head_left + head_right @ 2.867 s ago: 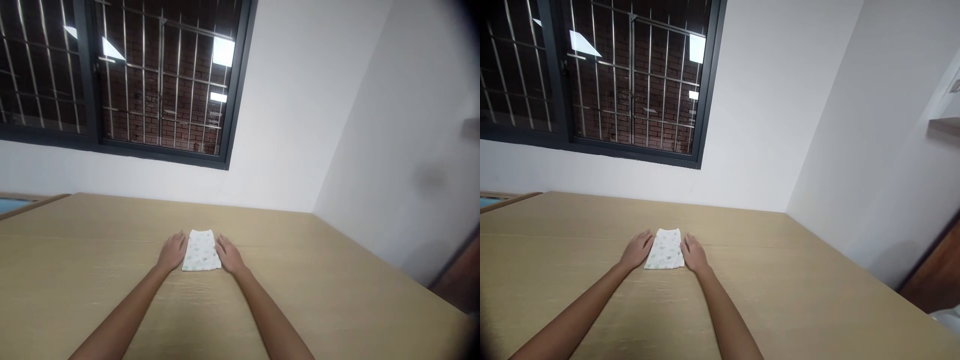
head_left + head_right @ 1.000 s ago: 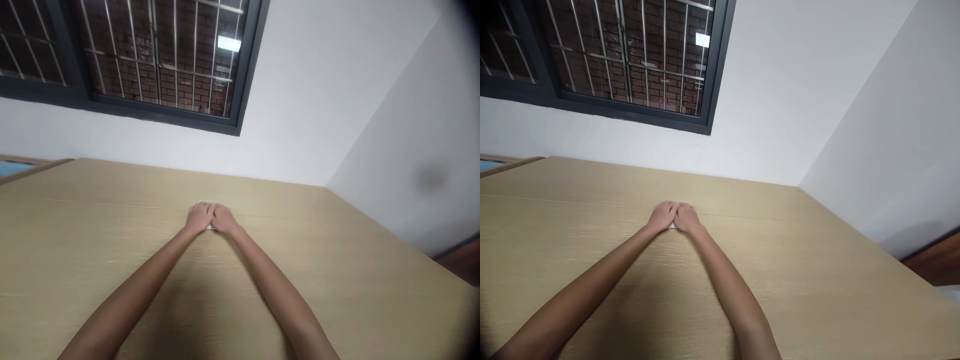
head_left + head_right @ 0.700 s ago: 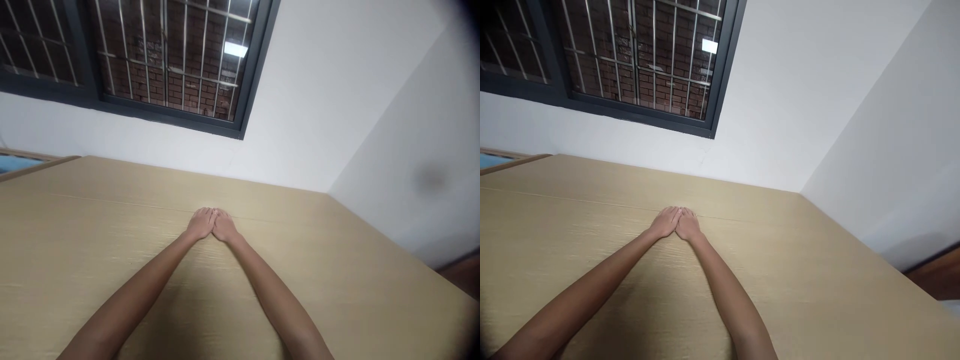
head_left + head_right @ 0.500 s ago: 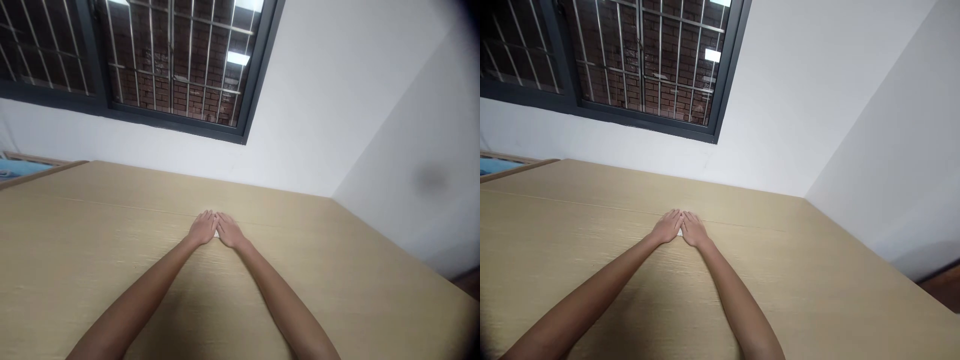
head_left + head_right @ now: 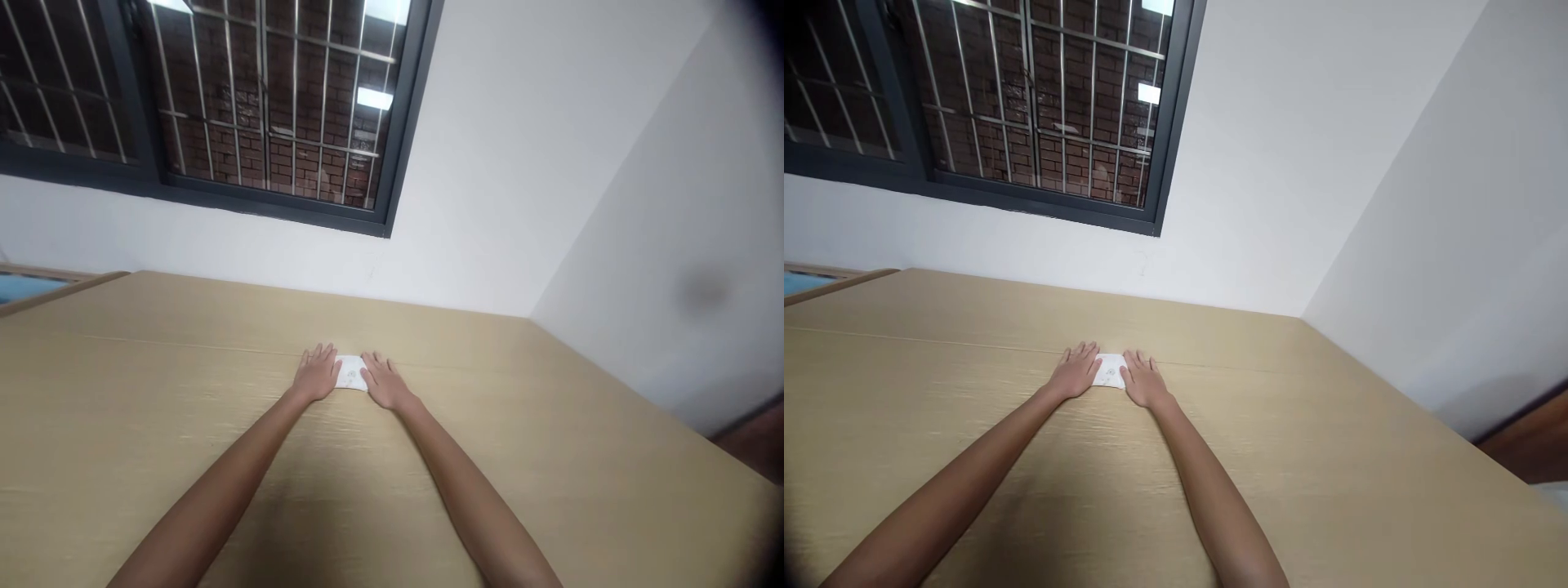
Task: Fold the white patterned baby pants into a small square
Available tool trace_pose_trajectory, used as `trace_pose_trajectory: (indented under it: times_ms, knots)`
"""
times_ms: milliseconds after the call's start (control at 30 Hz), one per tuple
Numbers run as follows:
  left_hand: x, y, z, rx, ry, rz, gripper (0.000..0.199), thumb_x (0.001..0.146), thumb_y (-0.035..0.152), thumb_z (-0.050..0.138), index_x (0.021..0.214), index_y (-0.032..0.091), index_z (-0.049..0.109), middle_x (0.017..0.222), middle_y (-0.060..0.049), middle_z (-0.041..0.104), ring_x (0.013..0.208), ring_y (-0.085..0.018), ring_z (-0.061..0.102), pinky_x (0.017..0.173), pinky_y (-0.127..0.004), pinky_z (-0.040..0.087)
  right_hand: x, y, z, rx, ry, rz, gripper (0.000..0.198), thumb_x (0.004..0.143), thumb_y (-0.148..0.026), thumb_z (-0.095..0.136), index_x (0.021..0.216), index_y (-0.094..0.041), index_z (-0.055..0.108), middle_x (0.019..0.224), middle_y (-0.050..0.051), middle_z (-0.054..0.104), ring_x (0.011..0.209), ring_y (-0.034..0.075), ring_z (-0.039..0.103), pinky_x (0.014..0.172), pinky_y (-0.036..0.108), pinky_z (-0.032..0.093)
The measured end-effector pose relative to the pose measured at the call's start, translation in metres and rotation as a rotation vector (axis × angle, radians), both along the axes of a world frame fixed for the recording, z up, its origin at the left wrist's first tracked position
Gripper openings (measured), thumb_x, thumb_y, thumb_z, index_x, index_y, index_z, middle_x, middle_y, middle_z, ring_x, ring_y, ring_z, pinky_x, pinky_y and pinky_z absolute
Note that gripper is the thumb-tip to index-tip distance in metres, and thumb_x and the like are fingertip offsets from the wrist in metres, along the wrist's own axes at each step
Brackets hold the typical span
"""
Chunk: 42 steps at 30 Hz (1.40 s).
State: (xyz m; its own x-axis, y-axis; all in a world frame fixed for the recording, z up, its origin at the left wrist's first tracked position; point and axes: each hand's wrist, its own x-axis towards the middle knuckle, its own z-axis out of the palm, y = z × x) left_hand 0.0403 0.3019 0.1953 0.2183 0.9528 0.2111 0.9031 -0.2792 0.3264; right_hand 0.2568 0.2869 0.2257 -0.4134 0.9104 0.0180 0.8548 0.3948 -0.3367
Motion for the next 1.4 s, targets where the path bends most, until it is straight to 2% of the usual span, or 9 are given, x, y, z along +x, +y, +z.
trace_pose_trajectory:
  times_ms: [200,367,567,700,833,967,1133,1267,1400]
  knots:
    - [-0.009,0.001,-0.005,0.019,-0.021,0.059,0.073,0.105,0.057,0.019,0.158,0.010,0.035,0.168,-0.016,0.036,0.158,-0.035,0.023,0.127,-0.058,0.012,0.004,0.001,-0.004,0.010,-0.005,-0.067,0.076,0.106,-0.057,0.010,0.165,-0.009,0.018,0.174,0.012,0.013,0.162,0.023,0.001,0.129,0.046,0.000]
    - [-0.022,0.003,-0.005,0.065,-0.072,0.143,0.069,0.106,0.055,0.014,0.150,0.012,0.047,0.157,-0.020,0.051,0.149,-0.036,0.041,0.121,-0.056,0.028,0.003,0.000,-0.001,0.015,0.094,-0.153,0.074,0.107,-0.051,0.011,0.164,-0.005,0.020,0.173,0.014,0.012,0.162,0.022,0.004,0.130,0.043,0.005]
    - [-0.007,-0.001,0.006,0.233,-0.130,0.149,0.064,0.107,0.047,0.021,0.156,0.010,0.038,0.164,-0.017,0.041,0.154,-0.030,0.032,0.128,-0.050,0.020,-0.002,-0.002,0.001,0.124,0.191,-0.258,0.073,0.107,-0.050,0.022,0.163,-0.004,0.025,0.172,0.016,0.019,0.161,0.029,0.014,0.129,0.046,0.014]
    - [0.009,-0.006,0.001,0.315,-0.111,0.009,0.062,0.105,0.048,0.030,0.155,0.013,0.044,0.162,-0.014,0.046,0.153,-0.028,0.037,0.128,-0.050,0.021,-0.007,-0.003,-0.003,0.202,0.192,-0.196,0.071,0.106,-0.050,0.028,0.163,-0.008,0.028,0.171,0.015,0.024,0.161,0.029,0.015,0.130,0.046,0.015]
    - [0.013,-0.004,-0.009,0.289,-0.068,-0.138,0.063,0.105,0.054,0.031,0.155,0.018,0.045,0.164,-0.011,0.044,0.154,-0.028,0.035,0.126,-0.050,0.027,-0.007,-0.003,-0.006,0.206,0.181,-0.058,0.068,0.106,-0.048,0.031,0.163,-0.011,0.031,0.170,0.014,0.026,0.161,0.029,0.016,0.129,0.046,0.017]
    - [0.012,-0.002,-0.010,0.221,-0.049,-0.165,0.064,0.106,0.054,0.029,0.154,0.017,0.047,0.163,-0.012,0.046,0.153,-0.029,0.037,0.126,-0.048,0.028,-0.007,-0.007,-0.001,0.197,0.154,-0.020,0.064,0.106,-0.041,0.031,0.162,-0.012,0.032,0.171,0.014,0.025,0.160,0.029,0.017,0.129,0.048,0.018]
    - [0.012,-0.002,-0.004,0.160,-0.104,-0.203,0.060,0.105,0.050,0.033,0.152,0.017,0.048,0.158,-0.013,0.051,0.146,-0.029,0.045,0.125,-0.048,0.029,-0.014,-0.010,0.001,0.231,0.109,0.066,0.064,0.099,-0.021,0.036,0.163,-0.017,0.031,0.172,0.009,0.024,0.161,0.025,0.014,0.130,0.049,0.013]
    - [0.012,-0.005,0.003,0.142,-0.138,-0.245,0.052,0.104,0.042,0.034,0.147,0.018,0.052,0.147,-0.013,0.061,0.136,-0.027,0.053,0.119,-0.045,0.036,-0.019,-0.009,-0.003,0.160,0.125,0.068,0.062,0.100,-0.021,0.034,0.162,-0.017,0.034,0.170,0.010,0.029,0.158,0.024,0.025,0.130,0.047,0.017]
    - [0.014,-0.012,0.011,0.141,-0.149,-0.247,0.048,0.103,0.040,0.035,0.141,0.019,0.056,0.139,-0.013,0.065,0.130,-0.027,0.056,0.115,-0.045,0.039,-0.020,-0.015,0.001,0.195,0.168,0.045,0.055,0.105,-0.033,0.032,0.157,-0.018,0.044,0.166,0.010,0.040,0.152,0.026,0.038,0.128,0.045,0.022]
